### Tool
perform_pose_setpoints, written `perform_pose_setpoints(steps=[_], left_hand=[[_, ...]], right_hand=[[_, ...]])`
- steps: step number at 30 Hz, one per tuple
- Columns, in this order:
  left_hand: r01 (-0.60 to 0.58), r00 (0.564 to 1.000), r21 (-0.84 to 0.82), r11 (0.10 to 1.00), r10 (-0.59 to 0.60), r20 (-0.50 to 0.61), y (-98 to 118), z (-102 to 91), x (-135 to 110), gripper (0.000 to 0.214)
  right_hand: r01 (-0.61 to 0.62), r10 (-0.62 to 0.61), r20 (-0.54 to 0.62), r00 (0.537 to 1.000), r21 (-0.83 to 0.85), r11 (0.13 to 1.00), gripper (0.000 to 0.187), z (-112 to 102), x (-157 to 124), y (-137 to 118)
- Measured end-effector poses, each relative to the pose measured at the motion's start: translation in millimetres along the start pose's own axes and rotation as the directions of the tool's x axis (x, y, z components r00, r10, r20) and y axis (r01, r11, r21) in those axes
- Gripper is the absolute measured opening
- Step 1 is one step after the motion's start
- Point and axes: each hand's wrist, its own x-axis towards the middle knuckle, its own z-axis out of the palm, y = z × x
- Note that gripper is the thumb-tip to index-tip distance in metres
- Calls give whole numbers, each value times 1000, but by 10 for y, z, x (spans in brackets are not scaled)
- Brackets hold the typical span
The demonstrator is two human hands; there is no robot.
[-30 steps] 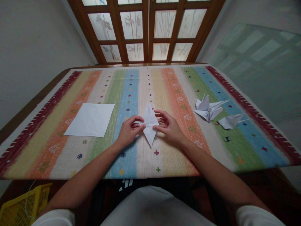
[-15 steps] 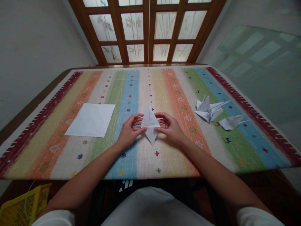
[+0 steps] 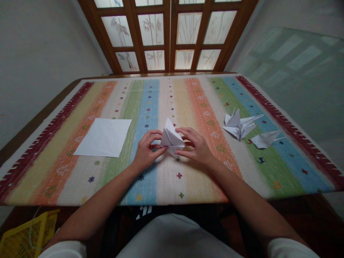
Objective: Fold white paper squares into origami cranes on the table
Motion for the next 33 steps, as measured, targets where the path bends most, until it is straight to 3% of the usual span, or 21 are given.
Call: perform_pose_setpoints(steps=[5, 10, 14, 17, 20, 23, 27, 29, 33], left_hand=[[-1, 1000, 17, 1000, 1, -31, 11, -20, 13, 15], [-26, 1000, -4, 1000, 26, -1, 25, -22, 14, 12], [-85, 995, 67, 994, 81, 58, 34, -20, 9, 7], [-62, 998, 93, 994, 58, 38, 5, -8, -6, 17], [63, 995, -91, 994, -55, 88, -41, 27, -25, 32], [242, 963, -252, 937, -201, 180, -75, 69, -29, 41], [413, 903, -286, 864, -349, 250, -93, 89, -4, 47], [442, 887, -284, 851, -368, 277, -92, 86, 12, 47], [415, 902, -257, 873, -356, 245, -73, 80, 31, 38]], right_hand=[[68, -74, -63, 995, -88, 994, 33, -21, 20, 42], [164, -185, -89, 979, -203, 965, 18, -30, 51, 17], [219, -229, -46, 972, -163, 962, 10, -30, 33, -29], [137, -147, -65, 987, -141, 981, 16, -9, -1, -29], [21, -24, -76, 997, -31, 999, 29, 36, -23, -6], [-98, 107, -70, 992, 120, 988, 37, 89, -17, 21], [-231, 243, -39, 969, 191, 954, 34, 122, 15, 44], [-275, 282, -14, 959, 179, 945, 31, 124, 26, 44], [-296, 298, 25, 954, 208, 932, 28, 136, 25, 34]])
